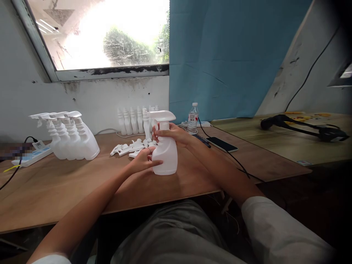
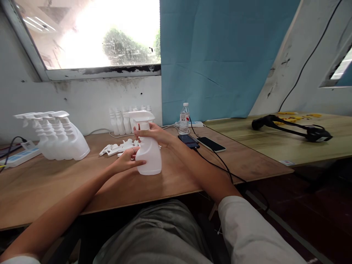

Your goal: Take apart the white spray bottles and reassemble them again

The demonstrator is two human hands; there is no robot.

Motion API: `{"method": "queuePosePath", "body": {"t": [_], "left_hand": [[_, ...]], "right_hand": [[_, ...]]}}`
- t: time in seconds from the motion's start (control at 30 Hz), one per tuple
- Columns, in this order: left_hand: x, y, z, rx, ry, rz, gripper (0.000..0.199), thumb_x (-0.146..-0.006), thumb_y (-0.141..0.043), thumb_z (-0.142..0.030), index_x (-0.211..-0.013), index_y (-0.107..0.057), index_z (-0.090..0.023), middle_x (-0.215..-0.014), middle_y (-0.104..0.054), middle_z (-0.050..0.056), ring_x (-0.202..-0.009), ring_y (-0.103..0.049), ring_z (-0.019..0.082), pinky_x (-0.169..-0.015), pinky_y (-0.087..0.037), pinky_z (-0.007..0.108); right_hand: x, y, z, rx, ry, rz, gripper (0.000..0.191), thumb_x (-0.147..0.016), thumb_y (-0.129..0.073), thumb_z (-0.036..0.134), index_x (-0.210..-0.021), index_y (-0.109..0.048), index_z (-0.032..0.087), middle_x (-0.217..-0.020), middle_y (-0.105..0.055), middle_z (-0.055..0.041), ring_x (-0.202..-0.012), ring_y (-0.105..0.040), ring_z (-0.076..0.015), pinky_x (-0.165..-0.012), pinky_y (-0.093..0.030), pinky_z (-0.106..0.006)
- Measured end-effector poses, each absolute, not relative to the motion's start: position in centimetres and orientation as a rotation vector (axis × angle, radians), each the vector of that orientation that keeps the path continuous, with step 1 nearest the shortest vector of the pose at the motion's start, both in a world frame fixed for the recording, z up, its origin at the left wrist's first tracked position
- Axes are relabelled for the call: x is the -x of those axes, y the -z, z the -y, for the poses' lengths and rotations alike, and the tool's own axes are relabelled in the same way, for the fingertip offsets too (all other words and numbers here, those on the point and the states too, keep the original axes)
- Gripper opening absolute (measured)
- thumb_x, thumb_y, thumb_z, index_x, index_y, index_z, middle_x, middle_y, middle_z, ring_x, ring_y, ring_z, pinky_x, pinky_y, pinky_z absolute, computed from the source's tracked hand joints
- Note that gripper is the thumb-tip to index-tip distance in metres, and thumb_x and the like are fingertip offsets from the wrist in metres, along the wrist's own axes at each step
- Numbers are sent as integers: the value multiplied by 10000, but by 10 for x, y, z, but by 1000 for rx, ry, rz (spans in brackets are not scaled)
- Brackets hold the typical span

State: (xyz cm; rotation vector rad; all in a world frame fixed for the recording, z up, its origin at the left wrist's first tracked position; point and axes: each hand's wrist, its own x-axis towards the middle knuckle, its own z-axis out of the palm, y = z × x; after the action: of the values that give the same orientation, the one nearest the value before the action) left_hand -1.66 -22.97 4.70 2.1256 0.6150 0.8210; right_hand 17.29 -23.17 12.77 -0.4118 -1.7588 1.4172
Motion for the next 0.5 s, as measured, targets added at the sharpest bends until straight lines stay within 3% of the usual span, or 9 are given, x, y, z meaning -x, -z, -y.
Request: {"method": "queuePosePath", "body": {"t": [0.1,0.2,0.3,0.4,0.5], "left_hand": [[18,-47,230,-2180,-804,-652,428,-773,-675,-479,-1049,-591,-162,-1037,-621,83,-931,-609,229,-736,-524,310],[21,-48,230,-2308,-806,-692,407,-771,-660,-500,-992,-594,-165,-943,-631,68,-828,-603,203,-670,-504,289],[33,-54,225,-2500,-887,-735,347,-769,-655,-486,-906,-585,-175,-833,-608,43,-720,-561,172,-636,-469,281],[60,-64,217,-2674,-1112,-926,318,-768,-648,-476,-864,-556,-186,-828,-591,42,-729,-545,181,-700,-455,301],[98,-73,206,-2657,-1380,-1341,351,-802,-598,-491,-960,-549,-181,-934,-603,81,-844,-582,236,-786,-444,331]], "right_hand": [[-172,-126,232,427,-1428,1768,337,-734,-752,378,-942,-602,159,-943,-644,-62,-803,-625,-148,-740,-541,-295],[-169,-125,234,442,-1314,1762,340,-734,-754,387,-936,-622,147,-965,-645,-78,-908,-628,-182,-821,-538,-324],[-168,-124,236,379,-1291,1813,469,-740,-742,445,-1108,-602,190,-1060,-635,-81,-966,-627,-202,-831,-542,-335],[-174,-123,231,332,-1204,1811,572,-711,-746,513,-1186,-573,245,-1173,-594,-77,-1047,-608,-219,-846,-542,-332],[-186,-118,215,399,-1050,1774,559,-760,-712,489,-1247,-531,284,-1313,-498,-67,-1097,-590,-206,-898,-527,-338]]}}
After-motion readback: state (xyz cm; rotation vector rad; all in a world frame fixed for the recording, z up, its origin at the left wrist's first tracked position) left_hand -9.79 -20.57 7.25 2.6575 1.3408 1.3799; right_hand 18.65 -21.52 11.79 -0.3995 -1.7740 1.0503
